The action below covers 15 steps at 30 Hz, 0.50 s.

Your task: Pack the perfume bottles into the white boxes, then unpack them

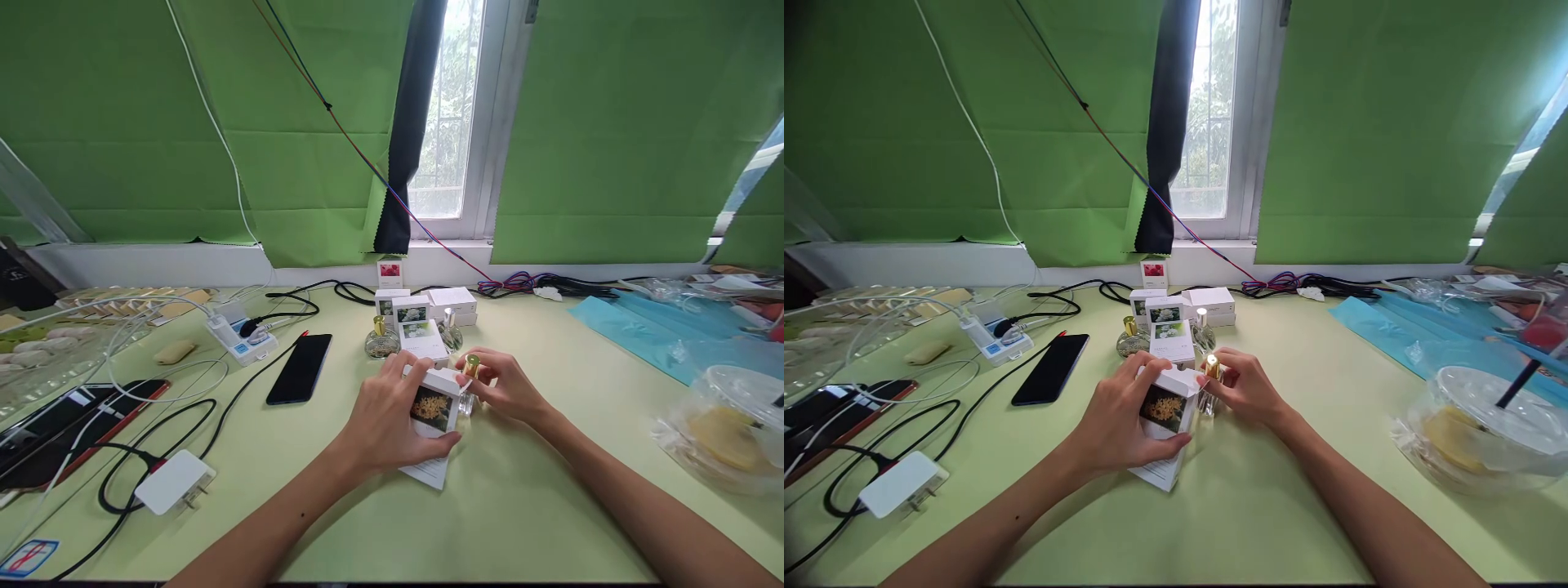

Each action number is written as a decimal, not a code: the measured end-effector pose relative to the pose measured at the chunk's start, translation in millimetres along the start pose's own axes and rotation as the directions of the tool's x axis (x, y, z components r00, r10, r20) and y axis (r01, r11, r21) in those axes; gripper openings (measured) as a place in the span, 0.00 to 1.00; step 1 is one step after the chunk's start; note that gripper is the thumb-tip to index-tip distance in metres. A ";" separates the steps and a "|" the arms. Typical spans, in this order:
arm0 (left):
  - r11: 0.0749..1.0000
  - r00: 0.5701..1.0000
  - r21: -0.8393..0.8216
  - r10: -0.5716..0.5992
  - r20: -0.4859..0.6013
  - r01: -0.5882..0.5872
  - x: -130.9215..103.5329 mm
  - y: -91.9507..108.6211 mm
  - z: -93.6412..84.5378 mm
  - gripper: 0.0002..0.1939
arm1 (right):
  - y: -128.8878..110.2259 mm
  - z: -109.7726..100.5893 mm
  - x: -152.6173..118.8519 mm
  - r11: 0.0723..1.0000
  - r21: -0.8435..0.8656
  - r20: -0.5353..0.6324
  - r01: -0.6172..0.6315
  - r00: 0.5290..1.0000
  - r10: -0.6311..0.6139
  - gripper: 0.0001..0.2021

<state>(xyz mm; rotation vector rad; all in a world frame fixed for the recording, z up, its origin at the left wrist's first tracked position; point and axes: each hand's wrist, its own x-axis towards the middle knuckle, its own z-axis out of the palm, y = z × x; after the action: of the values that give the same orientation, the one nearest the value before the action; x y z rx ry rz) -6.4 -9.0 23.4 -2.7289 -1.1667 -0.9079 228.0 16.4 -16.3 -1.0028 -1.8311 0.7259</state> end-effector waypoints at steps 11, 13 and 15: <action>0.997 0.996 -0.075 -0.017 0.093 0.024 -1.3 -4.1 -0.1 0.27 | 0.7 -14.2 1.1 0.977 -0.213 -0.044 -0.002 0.999 -0.008 0.23; 0.995 0.992 -0.100 -0.006 0.130 0.019 -1.5 -4.2 -0.4 0.27 | 2.0 -17.9 1.1 0.964 -0.266 -0.053 -0.003 0.999 -0.012 0.23; 0.991 0.985 -0.133 0.014 0.169 0.009 -1.8 -4.8 -0.4 0.26 | 4.1 -21.2 1.6 0.947 -0.322 -0.061 -0.003 0.998 -0.018 0.24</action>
<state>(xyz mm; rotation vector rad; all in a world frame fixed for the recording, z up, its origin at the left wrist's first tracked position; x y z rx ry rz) -10.8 -6.9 21.8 -2.9656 -1.1676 -0.7927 248.1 21.4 -9.8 -1.2126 -1.9350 0.3892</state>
